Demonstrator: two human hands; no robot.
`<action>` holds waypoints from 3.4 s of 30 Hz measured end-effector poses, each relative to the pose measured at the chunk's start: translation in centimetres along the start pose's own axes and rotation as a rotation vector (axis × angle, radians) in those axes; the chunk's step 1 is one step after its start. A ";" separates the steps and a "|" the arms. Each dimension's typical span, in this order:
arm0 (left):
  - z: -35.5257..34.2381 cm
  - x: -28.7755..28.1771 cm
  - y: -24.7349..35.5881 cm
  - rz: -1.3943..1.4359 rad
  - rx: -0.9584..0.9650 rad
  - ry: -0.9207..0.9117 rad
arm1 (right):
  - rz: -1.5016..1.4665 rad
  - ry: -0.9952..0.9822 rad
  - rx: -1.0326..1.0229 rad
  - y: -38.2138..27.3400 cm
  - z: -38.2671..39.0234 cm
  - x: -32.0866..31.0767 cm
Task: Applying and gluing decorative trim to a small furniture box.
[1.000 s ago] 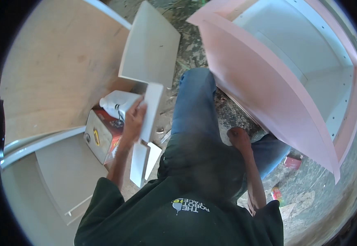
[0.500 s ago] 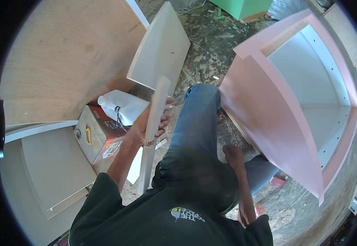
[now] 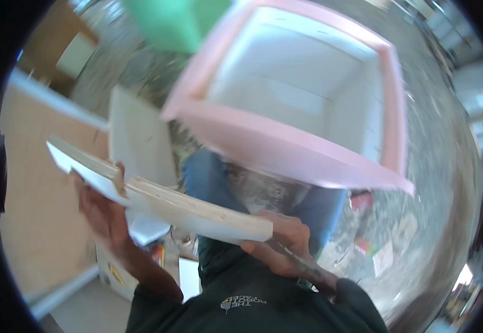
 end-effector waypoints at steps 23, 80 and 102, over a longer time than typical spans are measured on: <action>21.5 34.3 -12.6 -1.053 1.180 -1.709 | -0.503 0.572 0.281 6.7 12.7 -9.2; 21.7 35.2 -15.2 -1.133 0.942 -1.694 | 0.423 0.509 -0.167 -11.8 8.3 -25.2; 21.5 35.3 -15.3 -1.112 0.873 -1.691 | 0.633 0.393 -0.158 -10.4 7.0 -23.3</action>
Point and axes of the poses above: each hand's wrist, its own z-axis away from the middle knuckle, its own x-axis out of the palm, y = z × x, the point moved 7 cm from there along -z, towards the middle knuckle, and after that the axes turned 1 degree about x, right-handed, at the moved point
